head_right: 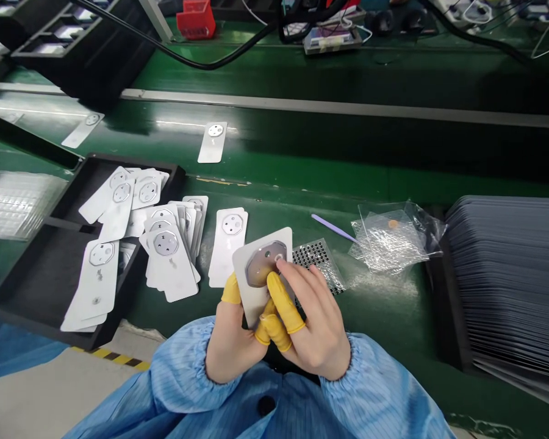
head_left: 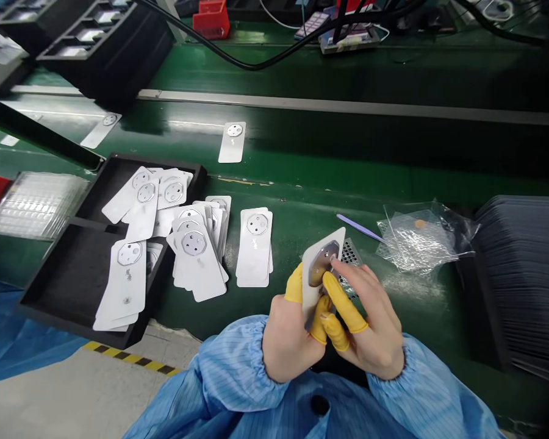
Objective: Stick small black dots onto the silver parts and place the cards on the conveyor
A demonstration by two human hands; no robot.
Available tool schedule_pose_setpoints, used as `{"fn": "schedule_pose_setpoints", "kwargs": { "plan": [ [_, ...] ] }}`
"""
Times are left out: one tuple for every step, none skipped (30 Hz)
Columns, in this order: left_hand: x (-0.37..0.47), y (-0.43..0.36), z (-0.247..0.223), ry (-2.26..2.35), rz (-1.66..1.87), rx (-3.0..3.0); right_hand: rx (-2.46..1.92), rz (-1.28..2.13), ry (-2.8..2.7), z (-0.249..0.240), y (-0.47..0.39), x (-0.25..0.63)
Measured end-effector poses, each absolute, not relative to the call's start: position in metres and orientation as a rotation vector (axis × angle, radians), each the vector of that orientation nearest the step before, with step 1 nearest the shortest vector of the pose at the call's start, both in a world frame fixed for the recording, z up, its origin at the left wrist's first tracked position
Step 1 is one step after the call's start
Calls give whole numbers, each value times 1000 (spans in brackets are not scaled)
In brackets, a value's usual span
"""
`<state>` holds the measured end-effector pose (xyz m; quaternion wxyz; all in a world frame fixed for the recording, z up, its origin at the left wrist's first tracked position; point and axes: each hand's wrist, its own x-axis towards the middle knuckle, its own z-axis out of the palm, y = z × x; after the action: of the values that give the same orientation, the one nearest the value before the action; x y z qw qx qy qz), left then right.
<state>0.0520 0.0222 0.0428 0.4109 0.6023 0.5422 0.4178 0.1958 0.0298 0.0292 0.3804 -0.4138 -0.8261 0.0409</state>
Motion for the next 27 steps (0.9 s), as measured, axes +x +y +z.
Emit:
{"fn": "schedule_pose_setpoints", "kwargs": {
  "plan": [
    [52,22,43,1382,1061,1521,-1070,117,-2123,30,28,194],
    [51,22,44,1399,1067,1525,-1080,128,-2134,30,27,192],
    [51,22,44,1413,1065,1531,-1087,141,-2144,30,26,190],
    [50,22,44,1424,1054,1535,-1087,157,-2151,30,26,188],
    [50,22,43,1430,1034,1540,-1082,179,-2154,29,26,186],
    [49,23,42,1433,1013,1538,-1076,207,-2149,28,27,184],
    [50,23,40,1432,987,1525,-1071,248,-2138,26,28,183],
    [50,24,38,1431,965,1502,-1071,299,-2117,23,29,182],
    [51,24,35,1429,957,1468,-1073,360,-2095,19,31,183],
    [51,26,32,1419,961,1429,-1073,429,-2077,15,32,184],
    [50,28,29,1399,975,1393,-1067,508,-2071,11,33,186],
    [48,30,26,1386,1003,1372,-1059,593,-2066,6,33,189],
    [43,33,23,1396,1044,1372,-1068,669,-2045,0,33,193],
    [37,36,20,1438,1095,1390,-1101,720,-2007,-7,31,197],
    [28,39,16,1505,1144,1422,-1159,738,-1968,-15,28,201],
    [18,42,12,1590,1185,1461,-1233,715,-1932,-24,26,205],
    [7,44,7,1673,1197,1496,-1308,662,-1917,-34,23,209],
    [-4,45,2,1733,1167,1516,-1367,590,-1927,-45,20,212],
    [-12,45,-3,1759,1091,1520,-1396,524,-1960,-55,18,215],
    [-18,44,-8,1762,989,1507,-1393,473,-1995,-65,17,217],
    [-20,43,-12,1751,878,1479,-1376,436,-2008,-73,16,219],
    [-18,42,-15,1732,782,1439,-1358,413,-1994,-78,16,219],
    [-13,41,-18,1708,713,1394,-1345,403,-1964,-82,16,220],
    [-5,40,-20,1682,673,1351,-1337,399,-1924,-82,16,220],
    [5,40,-21,1651,653,1311,-1333,397,-1885,-81,17,220],
    [16,40,-22,1607,647,1277,-1328,396,-1854,-77,16,220],
    [25,40,-23,1550,652,1247,-1321,403,-1838,-73,16,220]
  ]
}}
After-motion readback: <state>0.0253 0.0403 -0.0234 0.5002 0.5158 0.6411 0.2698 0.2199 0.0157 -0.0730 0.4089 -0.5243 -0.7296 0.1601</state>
